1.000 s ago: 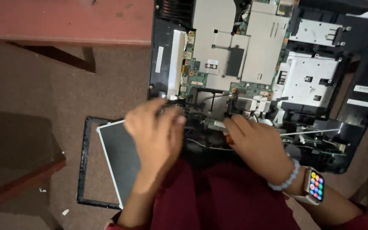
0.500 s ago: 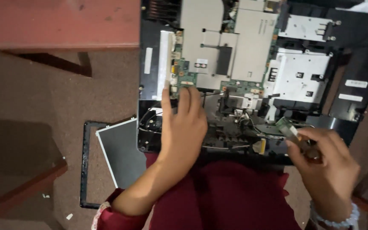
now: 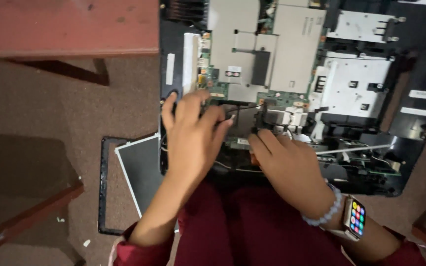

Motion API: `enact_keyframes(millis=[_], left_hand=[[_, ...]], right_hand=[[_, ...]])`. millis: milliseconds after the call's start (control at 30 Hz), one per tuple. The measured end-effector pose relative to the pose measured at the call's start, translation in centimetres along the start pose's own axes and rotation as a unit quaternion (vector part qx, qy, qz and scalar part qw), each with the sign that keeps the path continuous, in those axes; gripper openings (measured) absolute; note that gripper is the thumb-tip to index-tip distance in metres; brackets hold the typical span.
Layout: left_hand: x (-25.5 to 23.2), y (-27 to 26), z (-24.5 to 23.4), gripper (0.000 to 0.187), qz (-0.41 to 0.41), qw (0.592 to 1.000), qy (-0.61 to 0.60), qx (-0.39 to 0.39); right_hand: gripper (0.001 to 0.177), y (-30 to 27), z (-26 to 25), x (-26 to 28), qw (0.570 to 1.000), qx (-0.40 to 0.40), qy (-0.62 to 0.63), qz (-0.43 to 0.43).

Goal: Inspecting and manipulating motherboard connections and internal components of an electronic device using a screwdriver.

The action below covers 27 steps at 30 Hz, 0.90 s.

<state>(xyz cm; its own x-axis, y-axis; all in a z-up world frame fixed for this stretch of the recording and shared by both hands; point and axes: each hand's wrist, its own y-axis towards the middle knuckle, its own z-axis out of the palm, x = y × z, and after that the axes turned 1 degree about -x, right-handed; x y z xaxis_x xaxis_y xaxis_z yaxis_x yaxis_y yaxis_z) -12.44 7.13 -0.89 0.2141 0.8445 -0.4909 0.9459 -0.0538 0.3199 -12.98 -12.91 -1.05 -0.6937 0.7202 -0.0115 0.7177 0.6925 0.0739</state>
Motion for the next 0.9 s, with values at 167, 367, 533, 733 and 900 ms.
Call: enact_keyframes(millis=[167,367,533,733,900], left_hand=[[0.0,0.2,0.7,0.008,0.013,0.999,0.035,-0.013],[-0.2,-0.5,-1.2,0.010,0.056,0.998,-0.011,-0.008],[-1.0,-1.9,-0.9,0.014,0.126,0.986,0.077,0.076],[-1.4,-2.6,1.6,0.003,0.140,0.986,0.090,0.022],[-1.3,-2.4,1.7,0.009,0.131,0.987,0.083,0.039]], right_hand=[[0.016,0.7,1.2,0.5,1.000,0.007,0.017,-0.002],[0.020,0.9,1.2,0.2,1.000,-0.019,0.009,0.006],[0.017,0.7,1.3,0.1,1.000,-0.003,0.020,0.014],[0.028,-2.5,-1.0,-0.8,0.997,-0.012,0.050,0.055],[0.044,-7.1,-4.1,-2.7,0.977,0.104,0.052,0.179]])
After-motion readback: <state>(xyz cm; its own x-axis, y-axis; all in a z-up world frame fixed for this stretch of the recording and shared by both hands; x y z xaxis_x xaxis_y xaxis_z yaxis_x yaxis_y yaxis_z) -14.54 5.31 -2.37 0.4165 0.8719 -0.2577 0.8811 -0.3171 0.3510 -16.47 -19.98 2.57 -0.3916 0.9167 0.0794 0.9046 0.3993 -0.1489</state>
